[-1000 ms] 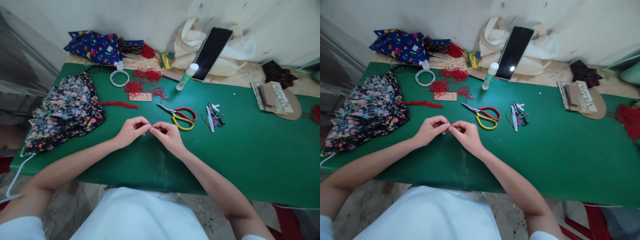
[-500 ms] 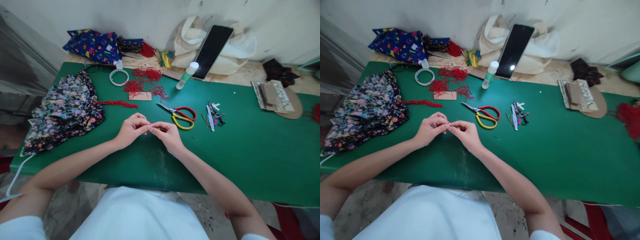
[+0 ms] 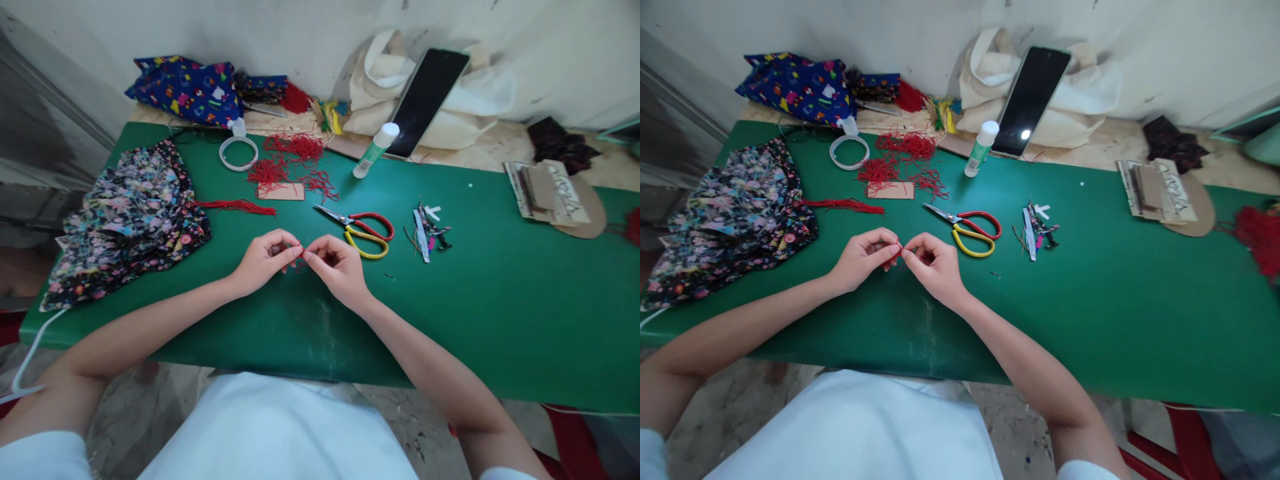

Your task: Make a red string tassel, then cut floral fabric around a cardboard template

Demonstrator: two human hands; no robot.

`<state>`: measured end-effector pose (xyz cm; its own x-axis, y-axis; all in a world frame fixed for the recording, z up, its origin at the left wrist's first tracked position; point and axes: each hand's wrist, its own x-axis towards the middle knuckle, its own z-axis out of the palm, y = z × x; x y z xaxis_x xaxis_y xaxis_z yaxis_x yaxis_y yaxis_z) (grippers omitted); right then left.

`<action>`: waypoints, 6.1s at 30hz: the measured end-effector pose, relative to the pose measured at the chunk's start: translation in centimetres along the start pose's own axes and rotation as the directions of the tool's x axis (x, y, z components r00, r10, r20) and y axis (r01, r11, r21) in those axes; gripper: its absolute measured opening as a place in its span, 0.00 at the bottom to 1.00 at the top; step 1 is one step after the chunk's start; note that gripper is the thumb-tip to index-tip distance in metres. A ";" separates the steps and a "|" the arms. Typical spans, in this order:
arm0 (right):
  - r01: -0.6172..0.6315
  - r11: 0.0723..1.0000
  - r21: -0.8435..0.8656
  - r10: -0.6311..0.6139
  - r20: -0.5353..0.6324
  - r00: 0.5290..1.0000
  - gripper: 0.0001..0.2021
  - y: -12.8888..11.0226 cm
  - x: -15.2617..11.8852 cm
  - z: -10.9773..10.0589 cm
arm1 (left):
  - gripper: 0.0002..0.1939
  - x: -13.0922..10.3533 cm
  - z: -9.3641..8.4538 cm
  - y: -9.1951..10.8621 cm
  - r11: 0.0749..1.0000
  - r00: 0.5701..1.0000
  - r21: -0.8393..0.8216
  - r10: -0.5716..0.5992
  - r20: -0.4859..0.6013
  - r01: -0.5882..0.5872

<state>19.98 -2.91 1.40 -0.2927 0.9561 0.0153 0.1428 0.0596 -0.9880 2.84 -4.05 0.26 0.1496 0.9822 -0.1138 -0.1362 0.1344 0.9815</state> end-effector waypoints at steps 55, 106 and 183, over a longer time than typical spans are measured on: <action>0.131 0.991 0.004 -0.130 0.162 0.978 0.14 0.8 1.4 -1.4 | 0.18 0.5 -0.5 0.4 0.997 0.981 -0.012 -0.072 0.181 0.076; -0.441 0.821 0.362 0.262 0.448 0.855 0.11 -0.1 1.5 -1.5 | 0.21 0.5 -0.2 0.2 1.000 0.989 -0.003 -0.029 0.145 0.029; -0.165 0.961 0.221 0.101 0.273 0.957 0.24 0.5 1.7 -0.9 | 0.24 0.9 -0.2 0.2 0.994 1.000 -0.111 0.013 0.018 -0.010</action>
<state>20.42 -1.03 1.10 -0.5240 0.8421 -0.1273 -0.0231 -0.1635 -0.9863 2.78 -3.08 0.35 0.1654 0.9813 -0.0987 -0.2454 0.1379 0.9596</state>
